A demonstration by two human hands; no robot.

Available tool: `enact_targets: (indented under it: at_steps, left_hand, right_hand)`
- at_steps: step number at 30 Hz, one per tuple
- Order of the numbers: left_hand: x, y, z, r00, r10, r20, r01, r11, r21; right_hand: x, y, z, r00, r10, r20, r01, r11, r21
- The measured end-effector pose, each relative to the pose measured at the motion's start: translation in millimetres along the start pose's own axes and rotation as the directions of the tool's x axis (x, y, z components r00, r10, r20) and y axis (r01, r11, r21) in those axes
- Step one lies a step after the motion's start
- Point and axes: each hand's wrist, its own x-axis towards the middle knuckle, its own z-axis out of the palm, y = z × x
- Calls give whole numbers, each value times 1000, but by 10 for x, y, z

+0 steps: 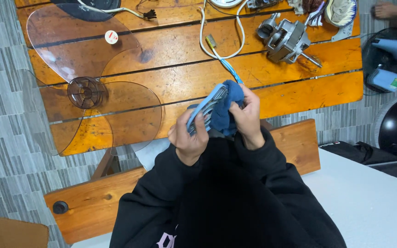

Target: Cleaning a plastic fan component using a toothbrush and a cloth

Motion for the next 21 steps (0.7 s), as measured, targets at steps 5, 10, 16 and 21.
enact_targets:
  at_steps: [5,10,16,21]
  left_hand:
    - [-93,-46,57,1000,9,-9,-9,998,62]
    - [-51,-18,82,998,56,-29,-54,996,76]
    - [-93,-82,73,997,79,-28,-77,995,61]
    - [-135,-56,130,997,75,-36,-73,996,50]
  right_hand:
    - [-6,364,-398,996,-80,33,84,984,-160]
    - [-43,183,-76,986,-146,-77,132,978,-164]
    - [23,24,-102,999,-33,4,33,994,-102]
    - [-63,247,-32,971,-199,-130,161,953,-258]
